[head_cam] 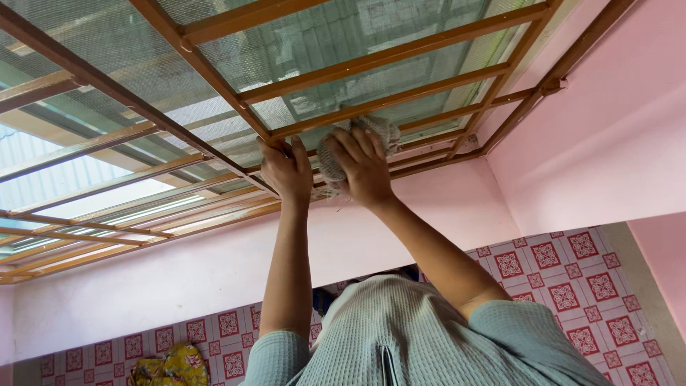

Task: The person wipes the metal window grills and the surrounding wall surface with a cloth.

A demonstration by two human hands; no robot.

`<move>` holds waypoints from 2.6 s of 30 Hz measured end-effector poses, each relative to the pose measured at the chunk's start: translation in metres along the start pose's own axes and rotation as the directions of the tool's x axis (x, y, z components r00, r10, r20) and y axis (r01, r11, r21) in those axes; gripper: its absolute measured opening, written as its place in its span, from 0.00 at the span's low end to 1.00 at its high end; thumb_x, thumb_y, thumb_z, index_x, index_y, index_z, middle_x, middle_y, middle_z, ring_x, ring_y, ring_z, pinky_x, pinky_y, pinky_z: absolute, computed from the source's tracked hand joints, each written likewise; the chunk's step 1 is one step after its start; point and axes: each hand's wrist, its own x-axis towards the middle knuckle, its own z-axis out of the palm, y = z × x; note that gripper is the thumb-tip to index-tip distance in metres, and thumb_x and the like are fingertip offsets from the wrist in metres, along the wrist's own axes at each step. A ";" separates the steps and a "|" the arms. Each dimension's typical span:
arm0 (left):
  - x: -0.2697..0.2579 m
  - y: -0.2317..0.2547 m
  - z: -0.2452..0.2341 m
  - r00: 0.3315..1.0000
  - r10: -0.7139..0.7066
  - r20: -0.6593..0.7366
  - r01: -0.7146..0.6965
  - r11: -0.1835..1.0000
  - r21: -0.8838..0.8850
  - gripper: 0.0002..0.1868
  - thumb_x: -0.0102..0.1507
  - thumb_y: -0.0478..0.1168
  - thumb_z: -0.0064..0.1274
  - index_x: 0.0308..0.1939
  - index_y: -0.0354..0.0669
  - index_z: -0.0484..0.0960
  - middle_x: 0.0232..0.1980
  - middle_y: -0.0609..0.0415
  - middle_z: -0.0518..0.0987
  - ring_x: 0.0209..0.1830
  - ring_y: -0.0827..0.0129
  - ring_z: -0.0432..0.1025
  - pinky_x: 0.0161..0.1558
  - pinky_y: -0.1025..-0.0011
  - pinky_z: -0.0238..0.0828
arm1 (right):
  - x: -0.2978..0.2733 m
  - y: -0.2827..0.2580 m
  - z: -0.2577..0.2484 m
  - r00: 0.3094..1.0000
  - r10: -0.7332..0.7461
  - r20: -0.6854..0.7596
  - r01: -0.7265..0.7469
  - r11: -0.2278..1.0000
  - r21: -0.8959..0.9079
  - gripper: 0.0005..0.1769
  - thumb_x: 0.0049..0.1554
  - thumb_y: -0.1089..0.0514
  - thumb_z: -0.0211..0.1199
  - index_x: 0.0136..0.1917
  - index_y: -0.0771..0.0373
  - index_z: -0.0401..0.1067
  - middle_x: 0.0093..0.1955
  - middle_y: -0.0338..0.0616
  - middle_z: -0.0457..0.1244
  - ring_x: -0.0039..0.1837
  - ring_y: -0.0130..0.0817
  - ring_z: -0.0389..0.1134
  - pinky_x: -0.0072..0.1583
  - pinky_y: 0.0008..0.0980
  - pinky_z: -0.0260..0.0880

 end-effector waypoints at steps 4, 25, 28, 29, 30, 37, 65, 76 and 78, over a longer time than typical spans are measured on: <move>0.002 0.005 -0.001 1.000 -0.023 -0.006 0.023 1.000 0.019 0.14 0.68 0.40 0.56 0.43 0.35 0.68 0.22 0.56 0.71 0.16 0.69 0.66 0.22 0.70 0.64 | -0.012 0.065 -0.033 0.982 0.122 -0.145 -0.136 0.987 -0.092 0.36 0.52 0.46 0.72 0.70 0.58 0.66 0.72 0.45 0.58 0.76 0.49 0.53 0.77 0.56 0.44; -0.007 -0.006 -0.001 0.998 0.051 0.043 -0.050 0.999 -0.020 0.18 0.74 0.46 0.47 0.53 0.33 0.62 0.27 0.55 0.69 0.21 0.69 0.64 0.22 0.70 0.60 | -0.015 0.052 0.002 0.764 0.389 -0.514 -0.167 0.890 0.424 0.21 0.62 0.56 0.61 0.68 0.51 0.68 0.69 0.40 0.59 0.75 0.40 0.56 0.77 0.49 0.53; -0.008 -0.005 0.003 0.999 0.037 0.019 -0.036 0.999 -0.038 0.19 0.76 0.49 0.42 0.53 0.34 0.62 0.29 0.53 0.70 0.22 0.68 0.66 0.24 0.69 0.63 | -0.010 0.064 -0.053 0.596 0.463 -0.656 -0.156 0.868 0.471 0.22 0.64 0.51 0.58 0.70 0.52 0.65 0.72 0.41 0.58 0.77 0.42 0.54 0.78 0.51 0.49; -0.009 -0.005 0.003 0.999 -0.027 0.016 0.028 0.998 -0.051 0.20 0.76 0.50 0.39 0.53 0.34 0.62 0.28 0.53 0.70 0.21 0.68 0.66 0.24 0.69 0.63 | -0.003 0.067 -0.071 0.579 0.446 -0.683 -0.136 0.878 0.459 0.23 0.64 0.50 0.57 0.71 0.53 0.64 0.73 0.42 0.57 0.78 0.43 0.53 0.79 0.52 0.48; -0.010 -0.005 0.004 1.000 -0.026 0.001 0.026 0.999 -0.047 0.20 0.76 0.50 0.39 0.53 0.34 0.62 0.28 0.53 0.70 0.21 0.68 0.66 0.24 0.69 0.63 | 0.005 0.067 -0.084 0.572 0.420 -0.704 -0.114 0.891 0.439 0.24 0.65 0.48 0.56 0.72 0.53 0.63 0.74 0.42 0.56 0.79 0.43 0.52 0.79 0.53 0.47; -0.009 -0.010 -0.008 0.972 -0.144 0.185 0.168 0.979 -0.117 0.29 0.72 0.60 0.30 0.55 0.35 0.67 0.33 0.47 0.75 0.32 0.58 0.71 0.36 0.57 0.69 | 0.054 0.025 -0.057 0.918 0.128 -0.375 -0.155 0.987 -0.044 0.33 0.63 0.38 0.52 0.75 0.54 0.59 0.79 0.42 0.55 0.84 0.50 0.46 0.81 0.63 0.29; -0.002 -0.051 -0.025 0.808 -0.143 0.572 0.489 0.706 -0.513 0.36 0.72 0.56 0.37 0.77 0.36 0.51 0.74 0.45 0.61 0.72 0.60 0.59 0.68 0.60 0.57 | 0.062 -0.076 0.011 0.935 0.130 -0.329 -0.104 0.990 0.098 0.38 0.62 0.45 0.55 0.81 0.52 0.51 0.86 0.39 0.43 0.86 0.52 0.32 0.80 0.68 0.23; 0.001 -0.024 -0.023 0.896 -0.141 0.421 0.378 0.741 -0.556 0.17 0.77 0.50 0.36 0.50 0.39 0.71 0.37 0.55 0.67 0.36 0.71 0.59 0.42 0.70 0.58 | 0.026 0.034 -0.047 0.931 0.218 -0.292 -0.256 0.962 -0.098 0.50 0.51 0.54 0.70 0.81 0.50 0.51 0.85 0.35 0.45 0.83 0.49 0.41 0.77 0.59 0.42; 0.003 -0.015 -0.024 0.916 -0.106 0.386 0.333 0.738 -0.587 0.15 0.76 0.49 0.35 0.45 0.43 0.69 0.33 0.60 0.64 0.33 0.74 0.56 0.38 0.71 0.54 | 0.025 0.063 -0.077 0.896 0.284 -0.342 -0.364 0.911 -0.197 0.41 0.55 0.54 0.69 0.78 0.51 0.58 0.83 0.37 0.49 0.83 0.48 0.42 0.78 0.59 0.40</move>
